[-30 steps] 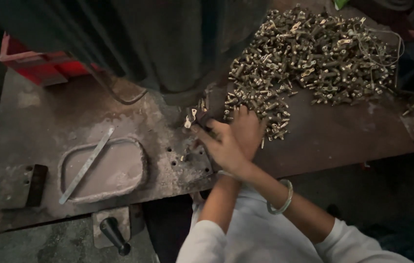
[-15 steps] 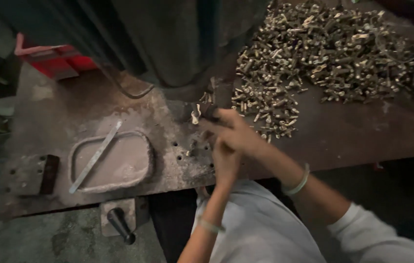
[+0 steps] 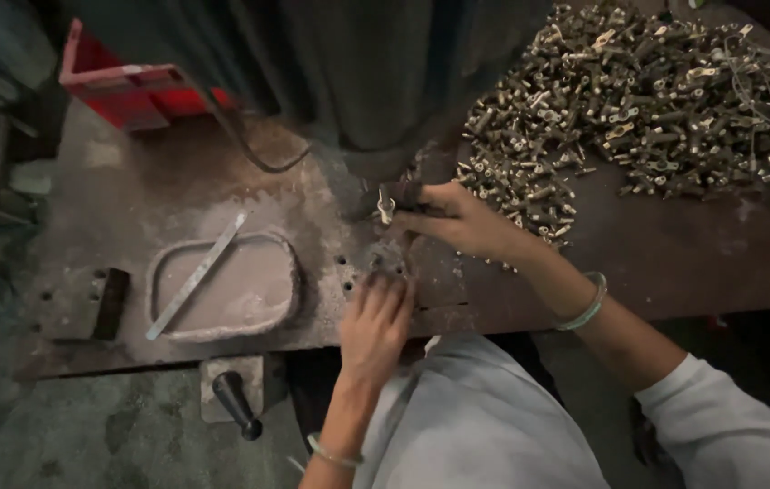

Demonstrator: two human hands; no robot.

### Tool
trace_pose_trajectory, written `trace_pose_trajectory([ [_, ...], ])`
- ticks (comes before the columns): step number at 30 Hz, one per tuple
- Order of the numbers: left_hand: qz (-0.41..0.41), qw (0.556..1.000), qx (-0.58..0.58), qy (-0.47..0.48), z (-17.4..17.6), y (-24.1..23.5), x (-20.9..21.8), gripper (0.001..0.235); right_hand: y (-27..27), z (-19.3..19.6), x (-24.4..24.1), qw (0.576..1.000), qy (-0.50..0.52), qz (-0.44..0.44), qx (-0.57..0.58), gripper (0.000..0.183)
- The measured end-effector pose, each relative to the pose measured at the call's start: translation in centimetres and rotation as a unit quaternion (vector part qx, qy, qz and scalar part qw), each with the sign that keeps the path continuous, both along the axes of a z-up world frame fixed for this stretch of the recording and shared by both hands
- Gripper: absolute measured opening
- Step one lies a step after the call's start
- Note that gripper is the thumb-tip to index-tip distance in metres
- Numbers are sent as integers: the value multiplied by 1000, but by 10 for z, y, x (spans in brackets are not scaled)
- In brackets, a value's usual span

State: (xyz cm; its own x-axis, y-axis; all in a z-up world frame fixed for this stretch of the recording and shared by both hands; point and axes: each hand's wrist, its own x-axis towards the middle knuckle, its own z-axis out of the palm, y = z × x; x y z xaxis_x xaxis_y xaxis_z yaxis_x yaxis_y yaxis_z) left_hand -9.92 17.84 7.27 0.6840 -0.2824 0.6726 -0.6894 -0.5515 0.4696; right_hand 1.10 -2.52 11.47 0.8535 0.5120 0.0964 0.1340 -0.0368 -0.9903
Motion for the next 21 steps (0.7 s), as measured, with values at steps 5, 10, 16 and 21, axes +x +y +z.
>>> trace_pose_trajectory([
  [5, 61, 991, 109, 44, -21, -3, -3, 48, -7, -18, 1, 1000, -11, -10, -23, 25],
  [10, 131, 959, 146, 206, -25, -7, 9, 33, -4, -15, 3, 1000, 27, 2, 11, 24],
  [16, 146, 944, 78, 286, -71, -80, 44, 36, -9, -33, 4, 999, 21, -24, -13, 21],
  [21, 79, 962, 220, 142, -93, -102, 61, 21, -6, -23, -1, 999, -7, -35, -13, 22],
])
